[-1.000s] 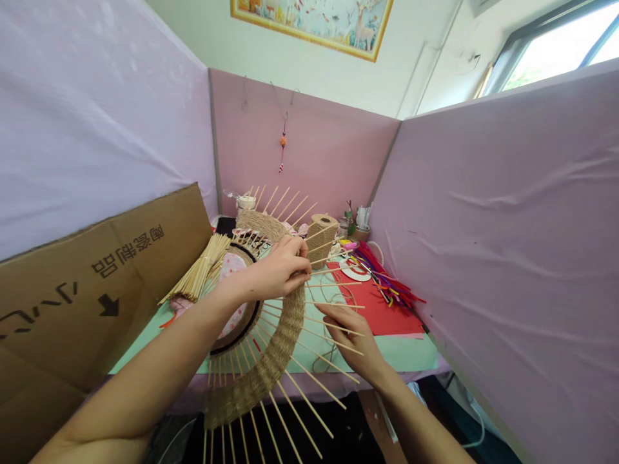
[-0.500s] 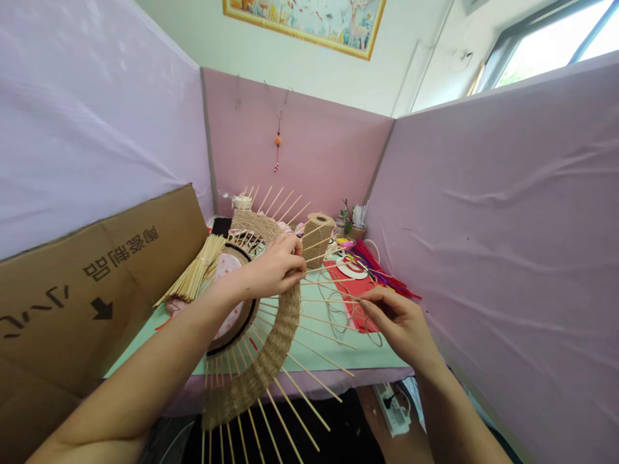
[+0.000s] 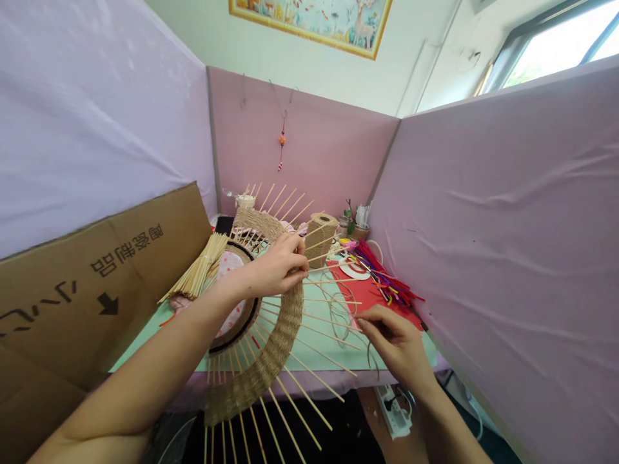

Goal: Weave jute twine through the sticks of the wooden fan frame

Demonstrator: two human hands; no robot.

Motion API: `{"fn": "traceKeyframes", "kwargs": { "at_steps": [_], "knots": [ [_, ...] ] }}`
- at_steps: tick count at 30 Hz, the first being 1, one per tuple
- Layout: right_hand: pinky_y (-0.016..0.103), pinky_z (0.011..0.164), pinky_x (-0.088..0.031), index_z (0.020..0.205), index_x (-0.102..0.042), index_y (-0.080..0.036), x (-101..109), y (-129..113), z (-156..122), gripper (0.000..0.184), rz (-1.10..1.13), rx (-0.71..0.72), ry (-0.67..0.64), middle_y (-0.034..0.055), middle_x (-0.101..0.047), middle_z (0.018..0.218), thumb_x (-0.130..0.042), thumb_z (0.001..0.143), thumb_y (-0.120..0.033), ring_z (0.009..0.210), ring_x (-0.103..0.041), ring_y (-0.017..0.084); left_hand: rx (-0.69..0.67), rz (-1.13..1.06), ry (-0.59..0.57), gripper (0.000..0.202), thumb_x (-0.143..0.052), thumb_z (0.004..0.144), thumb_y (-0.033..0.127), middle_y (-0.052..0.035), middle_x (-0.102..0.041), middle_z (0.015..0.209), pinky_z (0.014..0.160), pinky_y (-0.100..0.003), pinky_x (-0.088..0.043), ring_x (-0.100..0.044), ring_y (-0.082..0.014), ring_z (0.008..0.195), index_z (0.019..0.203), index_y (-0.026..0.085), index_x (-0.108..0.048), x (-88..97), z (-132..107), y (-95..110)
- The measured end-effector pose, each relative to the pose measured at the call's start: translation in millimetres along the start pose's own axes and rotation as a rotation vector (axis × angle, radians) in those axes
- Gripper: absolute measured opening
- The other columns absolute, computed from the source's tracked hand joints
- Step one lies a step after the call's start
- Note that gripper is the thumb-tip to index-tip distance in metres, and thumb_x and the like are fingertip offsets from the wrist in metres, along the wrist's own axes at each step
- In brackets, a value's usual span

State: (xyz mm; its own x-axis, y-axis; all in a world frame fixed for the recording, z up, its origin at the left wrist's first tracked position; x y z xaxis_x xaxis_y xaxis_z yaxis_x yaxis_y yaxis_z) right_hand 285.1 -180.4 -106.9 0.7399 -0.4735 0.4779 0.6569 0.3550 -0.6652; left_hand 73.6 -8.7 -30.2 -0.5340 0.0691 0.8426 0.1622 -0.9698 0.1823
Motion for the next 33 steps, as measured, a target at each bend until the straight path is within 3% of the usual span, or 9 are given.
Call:
{"fn": "traceKeyframes", "kwargs": {
  "at_steps": [3, 6, 10, 18, 23, 28, 33],
  "knots": [
    [0.024, 0.056, -0.043, 0.075, -0.068, -0.018, -32.8, 9.2, -6.4, 0.025, 0.089, -0.033, -0.124, 0.0031, -0.063, 0.067, -0.059, 0.090, -0.035, 0.061, -0.056, 0.014, 0.014, -0.035, -0.012, 0.020, -0.052, 0.091, 0.025, -0.0075, -0.049, 0.096, 0.093, -0.038, -0.039, -0.044, -0.0211, 0.098, 0.082, 0.016, -0.068, -0.3, -0.4, 1.0],
    [0.024, 0.059, -0.042, 0.079, -0.069, -0.018, -65.6, 5.4, -13.1, 0.025, 0.102, 0.058, -0.254, 0.0021, -0.061, 0.067, -0.056, 0.093, -0.033, 0.062, -0.055, 0.012, 0.029, -0.047, -0.038, 0.023, -0.050, 0.092, 0.024, -0.0070, -0.048, 0.096, 0.094, -0.038, -0.038, -0.045, -0.0206, 0.099, 0.081, 0.016, -0.068, 0.4, -0.1, 3.2],
    [0.024, 0.063, -0.042, 0.083, -0.070, -0.019, -85.7, -4.4, -14.3, 0.026, 0.100, 0.085, -0.277, 0.0021, -0.063, 0.070, -0.053, 0.096, -0.033, 0.067, -0.056, 0.013, 0.031, -0.040, -0.040, 0.020, -0.051, 0.091, 0.023, -0.0067, -0.048, 0.096, 0.094, -0.038, -0.038, -0.045, -0.0203, 0.098, 0.082, 0.016, -0.067, 3.4, -0.9, 4.2],
    [0.024, 0.063, -0.043, 0.083, -0.070, -0.019, -93.4, 3.2, -14.2, 0.024, 0.143, 0.073, -0.210, 0.0016, -0.061, 0.068, -0.053, 0.094, -0.032, 0.066, -0.055, 0.013, 0.042, -0.047, 0.017, 0.016, -0.060, 0.088, 0.030, -0.0069, -0.048, 0.098, 0.093, -0.039, -0.038, -0.045, -0.0213, 0.100, 0.082, 0.017, -0.068, -0.7, -4.3, -1.2],
    [0.026, 0.061, -0.044, 0.085, -0.070, -0.018, -85.9, 9.4, -3.0, 0.019, 0.162, 0.078, -0.098, 0.0021, -0.061, 0.068, -0.056, 0.092, -0.030, 0.063, -0.054, 0.013, 0.149, -0.003, 0.188, 0.017, -0.061, 0.087, 0.029, -0.0056, -0.049, 0.094, 0.091, -0.039, -0.038, -0.045, -0.0205, 0.096, 0.078, 0.017, -0.068, 2.8, 1.1, 2.7],
    [0.026, 0.060, -0.043, 0.087, -0.071, -0.019, -64.2, 9.2, 27.4, 0.019, 0.156, 0.096, -0.020, 0.0031, -0.061, 0.070, -0.058, 0.091, -0.032, 0.064, -0.053, 0.014, 0.213, 0.019, 0.433, 0.017, -0.057, 0.087, 0.025, -0.0050, -0.052, 0.090, 0.088, -0.038, -0.040, -0.048, -0.0197, 0.093, 0.075, 0.016, -0.065, 15.1, 16.2, 9.4],
    [0.025, 0.059, -0.044, 0.091, -0.072, -0.019, -49.9, 5.6, 55.0, 0.017, 0.209, 0.129, 0.049, 0.0040, -0.064, 0.075, -0.062, 0.088, -0.033, 0.066, -0.056, 0.014, 0.308, -0.082, 0.574, 0.019, -0.054, 0.088, 0.023, -0.0022, -0.052, 0.082, 0.080, -0.032, -0.044, -0.051, -0.0155, 0.082, 0.071, 0.016, -0.061, 20.5, 36.1, 8.7]
  ]
}}
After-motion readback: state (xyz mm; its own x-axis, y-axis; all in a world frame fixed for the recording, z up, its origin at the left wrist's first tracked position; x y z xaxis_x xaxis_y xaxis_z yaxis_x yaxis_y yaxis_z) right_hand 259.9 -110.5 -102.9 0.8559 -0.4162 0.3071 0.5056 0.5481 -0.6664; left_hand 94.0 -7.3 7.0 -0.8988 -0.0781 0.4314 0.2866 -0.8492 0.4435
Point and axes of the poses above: each hand's wrist, its own z-axis towards the middle knuckle, its own x-axis out of the back of the hand, y = z × x, the point moved 1 cm from there along z, towards the middle knuckle
